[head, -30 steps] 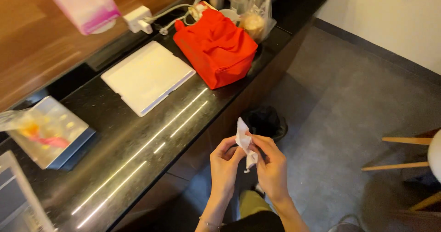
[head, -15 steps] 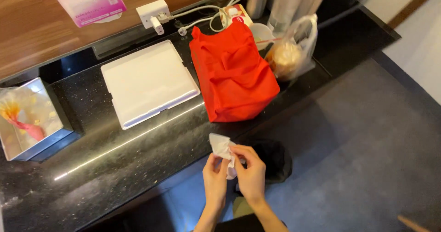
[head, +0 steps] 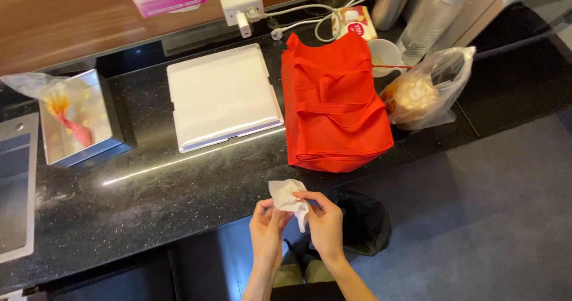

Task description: Preparing colored frosting by adding food coloring to a bowl of white frosting and mixing it with a spatula

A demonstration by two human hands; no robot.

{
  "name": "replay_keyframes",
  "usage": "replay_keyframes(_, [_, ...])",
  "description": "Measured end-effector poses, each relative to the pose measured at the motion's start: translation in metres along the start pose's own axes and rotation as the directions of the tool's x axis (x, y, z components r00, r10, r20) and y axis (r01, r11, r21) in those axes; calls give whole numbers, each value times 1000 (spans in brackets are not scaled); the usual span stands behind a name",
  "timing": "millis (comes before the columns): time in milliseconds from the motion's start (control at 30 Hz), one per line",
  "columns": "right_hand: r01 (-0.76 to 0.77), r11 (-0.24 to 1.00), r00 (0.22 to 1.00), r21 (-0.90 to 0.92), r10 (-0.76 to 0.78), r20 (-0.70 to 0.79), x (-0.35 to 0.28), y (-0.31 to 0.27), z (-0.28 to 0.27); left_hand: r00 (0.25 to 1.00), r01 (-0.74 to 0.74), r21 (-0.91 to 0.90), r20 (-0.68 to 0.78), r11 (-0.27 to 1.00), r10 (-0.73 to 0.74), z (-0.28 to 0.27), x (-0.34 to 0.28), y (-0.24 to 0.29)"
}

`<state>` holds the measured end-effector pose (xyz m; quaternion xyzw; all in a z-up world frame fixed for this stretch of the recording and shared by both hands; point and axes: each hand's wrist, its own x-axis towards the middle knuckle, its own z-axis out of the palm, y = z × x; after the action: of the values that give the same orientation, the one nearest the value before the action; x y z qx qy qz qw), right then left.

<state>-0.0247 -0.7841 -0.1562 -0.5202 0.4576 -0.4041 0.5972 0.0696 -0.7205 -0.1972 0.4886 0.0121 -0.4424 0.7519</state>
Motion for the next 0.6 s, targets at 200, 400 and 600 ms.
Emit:
replay_keyframes(200, [-29,999,987,18,32,-155,19,8,-29,804,-414,896,277,160,527,-22,79,40])
replay_keyframes(400, [-205,863,953,461,283,-105,8,24,-66,771,-402,886,464,-232,437,-107,198,-25])
replay_keyframes(600, [-264,582,929,769,369,39,15,66,-66,929,-359,202,167,911,329,39,45,71])
